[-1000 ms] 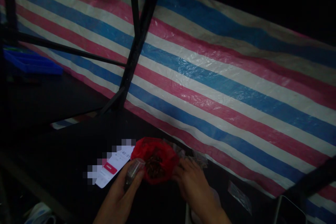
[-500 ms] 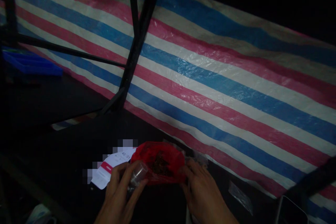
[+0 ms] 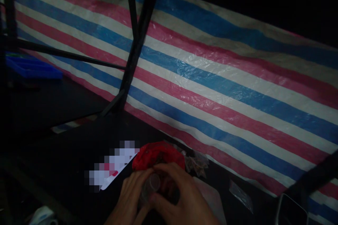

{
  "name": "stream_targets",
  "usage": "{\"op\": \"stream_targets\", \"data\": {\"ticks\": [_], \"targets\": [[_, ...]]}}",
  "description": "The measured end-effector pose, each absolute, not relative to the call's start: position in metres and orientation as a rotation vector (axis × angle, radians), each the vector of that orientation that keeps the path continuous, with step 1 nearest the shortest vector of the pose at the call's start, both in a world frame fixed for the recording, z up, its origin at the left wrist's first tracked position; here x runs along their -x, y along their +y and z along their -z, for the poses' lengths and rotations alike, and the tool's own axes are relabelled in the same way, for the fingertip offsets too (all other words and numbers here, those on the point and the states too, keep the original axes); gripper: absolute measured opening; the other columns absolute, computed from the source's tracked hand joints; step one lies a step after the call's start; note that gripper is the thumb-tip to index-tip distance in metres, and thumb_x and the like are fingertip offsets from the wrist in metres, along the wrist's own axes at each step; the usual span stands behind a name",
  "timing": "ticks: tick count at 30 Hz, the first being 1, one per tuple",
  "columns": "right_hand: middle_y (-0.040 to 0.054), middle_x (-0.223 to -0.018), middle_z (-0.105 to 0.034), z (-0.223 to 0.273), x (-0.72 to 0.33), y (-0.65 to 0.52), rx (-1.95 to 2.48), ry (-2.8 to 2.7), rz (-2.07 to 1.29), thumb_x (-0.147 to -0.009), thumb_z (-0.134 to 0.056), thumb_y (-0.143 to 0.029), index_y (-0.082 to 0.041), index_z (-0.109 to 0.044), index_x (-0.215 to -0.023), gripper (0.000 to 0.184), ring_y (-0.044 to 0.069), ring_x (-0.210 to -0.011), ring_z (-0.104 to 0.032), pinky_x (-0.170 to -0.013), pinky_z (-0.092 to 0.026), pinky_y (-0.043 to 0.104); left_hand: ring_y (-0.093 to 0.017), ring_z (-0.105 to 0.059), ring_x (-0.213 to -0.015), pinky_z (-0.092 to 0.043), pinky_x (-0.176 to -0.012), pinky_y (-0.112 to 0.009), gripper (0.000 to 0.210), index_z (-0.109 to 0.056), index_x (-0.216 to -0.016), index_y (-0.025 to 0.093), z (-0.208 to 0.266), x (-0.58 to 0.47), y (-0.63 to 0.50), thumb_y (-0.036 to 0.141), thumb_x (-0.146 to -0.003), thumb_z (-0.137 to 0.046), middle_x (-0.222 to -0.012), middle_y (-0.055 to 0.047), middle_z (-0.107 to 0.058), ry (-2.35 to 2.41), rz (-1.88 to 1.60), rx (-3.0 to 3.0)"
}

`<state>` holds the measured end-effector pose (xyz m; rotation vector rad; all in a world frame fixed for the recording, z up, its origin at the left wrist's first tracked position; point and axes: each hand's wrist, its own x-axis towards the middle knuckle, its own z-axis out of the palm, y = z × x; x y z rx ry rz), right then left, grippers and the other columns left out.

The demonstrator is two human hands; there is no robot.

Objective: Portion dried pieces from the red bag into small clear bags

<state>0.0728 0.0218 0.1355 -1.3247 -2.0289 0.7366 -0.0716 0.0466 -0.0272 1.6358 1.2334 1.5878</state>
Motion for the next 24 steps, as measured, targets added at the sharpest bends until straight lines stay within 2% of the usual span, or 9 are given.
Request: {"op": "stream_targets", "data": {"ticks": [4,6,9,11,14,17,20,24], "targets": [[0.0000,-0.110,-0.077,-0.133,-0.082,0.028,1.332,-1.996,-0.734,-0.082,-0.074,-0.013,-0.033,-0.077,-0.117,0.040,0.021,-0.097,-0.072,-0.087,-0.057,0.033,-0.035,-0.071,-0.123,-0.060,-0.103,-0.050,0.045,-0.070,-0.132,0.035,0.032,0.071,0.050,0.045,-0.088,-0.068,-0.131,-0.008,-0.077,1.297,-1.588,-1.655],[0.0026,-0.119,-0.076,-0.131,-0.091,0.036,1.278,-1.910,-0.716,-0.088,-0.069,-0.018,-0.031,-0.075,-0.122,0.037,0.021,-0.100,-0.073,-0.088,-0.058,0.034,-0.035,-0.068,-0.128,-0.060,-0.105,-0.048,0.049,-0.067,-0.135,0.035,0.026,0.073,0.049,0.044,-0.087,-0.070,-0.137,-0.007,-0.074,1.319,-1.576,-1.631],[0.0082,-0.129,-0.073,-0.127,-0.103,0.055,1.246,-1.820,-0.630,-0.094,-0.059,-0.020,-0.025,-0.070,-0.125,0.033,0.023,-0.108,-0.073,-0.091,-0.059,0.036,-0.033,-0.067,-0.133,-0.058,-0.109,-0.047,0.047,-0.064,-0.136,0.034,0.012,0.078,0.043,0.049,-0.092,-0.063,-0.143,-0.006,-0.071,1.372,-1.562,-1.542],[0.0085,-0.122,-0.075,-0.124,-0.104,0.069,1.340,-1.920,-0.490,-0.090,-0.059,-0.013,-0.022,-0.070,-0.118,0.031,0.023,-0.107,-0.073,-0.093,-0.057,0.036,-0.033,-0.069,-0.129,-0.056,-0.110,-0.050,0.047,-0.062,-0.135,0.031,0.001,0.079,0.039,0.055,-0.095,-0.056,-0.139,-0.008,-0.072,1.460,-1.552,-1.457],[0.0070,-0.120,-0.077,-0.117,-0.098,0.089,1.537,-2.320,-0.175,-0.085,-0.057,-0.005,-0.021,-0.071,-0.112,0.034,0.022,-0.113,-0.071,-0.101,-0.052,0.035,-0.037,-0.072,-0.121,-0.060,-0.103,-0.056,0.059,-0.058,-0.135,0.025,-0.013,0.072,0.037,0.066,-0.093,-0.051,-0.132,-0.013,-0.071,1.627,-1.546,-1.363],[0.0139,-0.128,-0.075,-0.114,-0.091,0.105,1.655,-2.579,0.010,-0.083,-0.060,-0.005,-0.016,-0.071,-0.118,0.039,0.027,-0.124,-0.068,-0.108,-0.048,0.040,-0.041,-0.070,-0.121,-0.062,-0.095,-0.058,0.069,-0.051,-0.140,0.022,-0.022,0.059,0.042,0.069,-0.089,-0.052,-0.134,-0.016,-0.063,1.733,-1.543,-1.355],[0.0207,-0.135,-0.072,-0.114,-0.091,0.115,1.708,-2.649,0.038,-0.076,-0.068,-0.005,-0.011,-0.068,-0.130,0.054,0.033,-0.132,-0.063,-0.113,-0.045,0.046,-0.041,-0.073,-0.111,-0.063,-0.086,-0.057,0.063,-0.046,-0.142,0.020,-0.025,0.048,0.051,0.059,-0.092,-0.049,-0.131,-0.017,-0.058,1.762,-1.423,-1.388],[0.0211,-0.127,-0.076,-0.114,-0.094,0.121,1.748,-2.728,0.068,-0.077,-0.065,-0.002,-0.011,-0.074,-0.119,0.044,0.034,-0.128,-0.067,-0.111,-0.045,0.044,-0.033,-0.077,-0.090,-0.064,-0.076,-0.050,0.048,-0.044,-0.139,0.021,-0.020,0.038,0.063,0.034,-0.093,-0.046,-0.115,-0.011,-0.056,1.677,-1.319,-1.396]]}}
